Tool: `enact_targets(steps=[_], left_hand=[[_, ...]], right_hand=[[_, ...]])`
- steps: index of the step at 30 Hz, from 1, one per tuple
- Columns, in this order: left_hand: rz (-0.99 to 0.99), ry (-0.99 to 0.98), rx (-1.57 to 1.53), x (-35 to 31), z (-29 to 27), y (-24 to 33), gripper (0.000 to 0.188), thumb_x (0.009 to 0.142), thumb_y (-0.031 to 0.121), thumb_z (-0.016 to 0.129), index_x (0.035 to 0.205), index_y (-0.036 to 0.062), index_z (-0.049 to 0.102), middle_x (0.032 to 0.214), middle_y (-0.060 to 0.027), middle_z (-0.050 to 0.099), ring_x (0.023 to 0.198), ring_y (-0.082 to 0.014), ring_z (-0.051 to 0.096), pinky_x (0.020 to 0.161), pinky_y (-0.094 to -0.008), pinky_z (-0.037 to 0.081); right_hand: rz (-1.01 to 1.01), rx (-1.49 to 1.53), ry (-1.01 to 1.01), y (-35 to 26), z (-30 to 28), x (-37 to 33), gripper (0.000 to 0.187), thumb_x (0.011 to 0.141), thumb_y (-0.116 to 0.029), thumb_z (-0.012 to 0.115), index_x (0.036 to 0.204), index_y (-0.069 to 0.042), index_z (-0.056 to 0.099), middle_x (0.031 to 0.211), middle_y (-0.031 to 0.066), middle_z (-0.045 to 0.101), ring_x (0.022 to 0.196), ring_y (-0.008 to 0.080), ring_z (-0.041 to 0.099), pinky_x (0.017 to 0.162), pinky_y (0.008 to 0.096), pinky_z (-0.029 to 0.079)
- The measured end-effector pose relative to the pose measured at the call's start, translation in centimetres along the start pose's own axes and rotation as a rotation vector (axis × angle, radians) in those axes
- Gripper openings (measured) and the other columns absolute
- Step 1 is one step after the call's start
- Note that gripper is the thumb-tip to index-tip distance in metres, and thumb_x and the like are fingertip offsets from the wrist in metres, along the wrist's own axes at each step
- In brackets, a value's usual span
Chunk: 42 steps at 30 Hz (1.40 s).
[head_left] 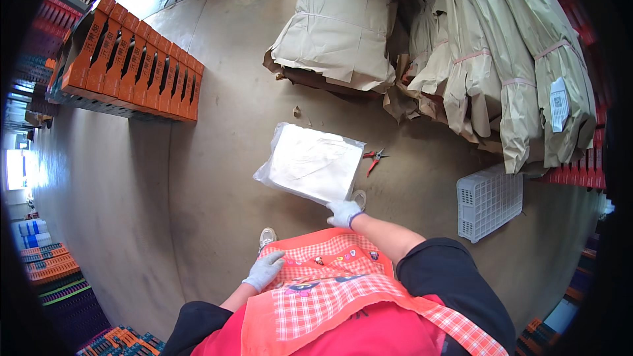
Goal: The person sits on the floor in a warehouse and assembles multiple flat-packed cardboard boxes. They fold the flaps and tuck the tabs to form each box, then place the finished boxes aside.
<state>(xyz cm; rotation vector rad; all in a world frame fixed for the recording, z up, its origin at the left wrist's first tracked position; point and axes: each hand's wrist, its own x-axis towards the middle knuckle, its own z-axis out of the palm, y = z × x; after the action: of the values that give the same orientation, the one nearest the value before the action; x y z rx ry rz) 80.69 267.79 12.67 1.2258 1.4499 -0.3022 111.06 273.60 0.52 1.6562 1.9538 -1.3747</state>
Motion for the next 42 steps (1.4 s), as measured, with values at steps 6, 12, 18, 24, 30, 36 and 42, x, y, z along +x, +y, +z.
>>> enact_targets(steps=[6,12,18,24,30,36,42], left_hand=[[0.207,0.059,-0.029,3.0,-2.6,10.7,0.041,0.094,0.028,0.055,0.13,0.007,0.058,0.137,-0.0146,0.054,0.13,-0.0274,0.049,0.108,-0.0352,0.039],[0.321,0.092,0.057,8.6,-8.3,14.9,0.041,0.095,0.028,0.054,0.131,0.0075,0.058,0.138,-0.0149,0.054,0.132,-0.0268,0.047,0.109,-0.0353,0.037],[0.512,-0.027,0.197,18.3,-16.7,17.4,0.043,0.094,0.032,0.054,0.13,0.0074,0.058,0.135,-0.0164,0.055,0.126,-0.0285,0.052,0.106,-0.0365,0.042],[0.727,0.113,0.336,31.7,-26.8,22.9,0.035,0.09,0.026,0.056,0.116,0.004,0.063,0.123,-0.0161,0.061,0.11,-0.0341,0.06,0.096,-0.0406,0.047],[0.721,-0.061,0.835,41.9,-29.4,25.3,0.028,0.086,0.026,0.055,0.107,0.0092,0.065,0.106,-0.0103,0.063,0.102,-0.0272,0.062,0.089,-0.0463,0.047],[0.554,-0.536,1.232,54.8,-20.0,23.8,0.104,0.067,0.057,0.076,0.147,0.0042,0.034,0.153,-0.0145,0.035,0.142,-0.0302,0.031,0.113,-0.0565,0.026],[0.475,-1.047,1.136,61.6,-10.0,17.7,0.122,0.058,0.059,0.082,0.152,0.008,0.023,0.155,-0.0164,0.031,0.143,-0.032,0.03,0.114,-0.0567,0.024]], right_hand=[[0.211,0.128,-0.354,7.5,-1.6,-3.0,0.045,0.081,-0.037,0.057,0.11,-0.006,0.069,0.117,0.0183,0.066,0.108,0.0328,0.063,0.093,0.0399,0.049],[0.296,0.197,-0.136,9.3,-12.0,3.3,0.042,0.083,-0.038,0.058,0.107,-0.007,0.07,0.112,0.0173,0.068,0.105,0.0331,0.064,0.092,0.0395,0.049],[0.262,0.217,0.017,5.5,-22.3,12.2,0.047,0.086,-0.04,0.057,0.116,-0.006,0.067,0.117,0.0178,0.066,0.109,0.032,0.062,0.096,0.0384,0.048],[0.466,0.218,-0.068,1.2,-27.9,20.1,0.043,0.086,-0.039,0.056,0.117,-0.012,0.068,0.123,0.0157,0.063,0.113,0.032,0.061,0.098,0.0406,0.047],[0.516,0.1,-0.044,2.6,-30.6,29.6,0.046,0.08,-0.039,0.063,0.116,-0.011,0.067,0.119,0.015,0.066,0.111,0.0298,0.063,0.095,0.0409,0.05],[0.376,0.02,-0.388,12.4,-23.6,36.5,0.081,0.065,-0.054,0.078,0.129,-0.008,0.059,0.135,0.0148,0.056,0.122,0.0304,0.056,0.098,0.0432,0.048],[0.216,0.225,-0.791,17.4,-9.2,36.2,0.093,0.072,-0.053,0.07,0.145,-0.005,0.039,0.144,0.0198,0.045,0.133,0.0335,0.045,0.11,0.0433,0.036]])
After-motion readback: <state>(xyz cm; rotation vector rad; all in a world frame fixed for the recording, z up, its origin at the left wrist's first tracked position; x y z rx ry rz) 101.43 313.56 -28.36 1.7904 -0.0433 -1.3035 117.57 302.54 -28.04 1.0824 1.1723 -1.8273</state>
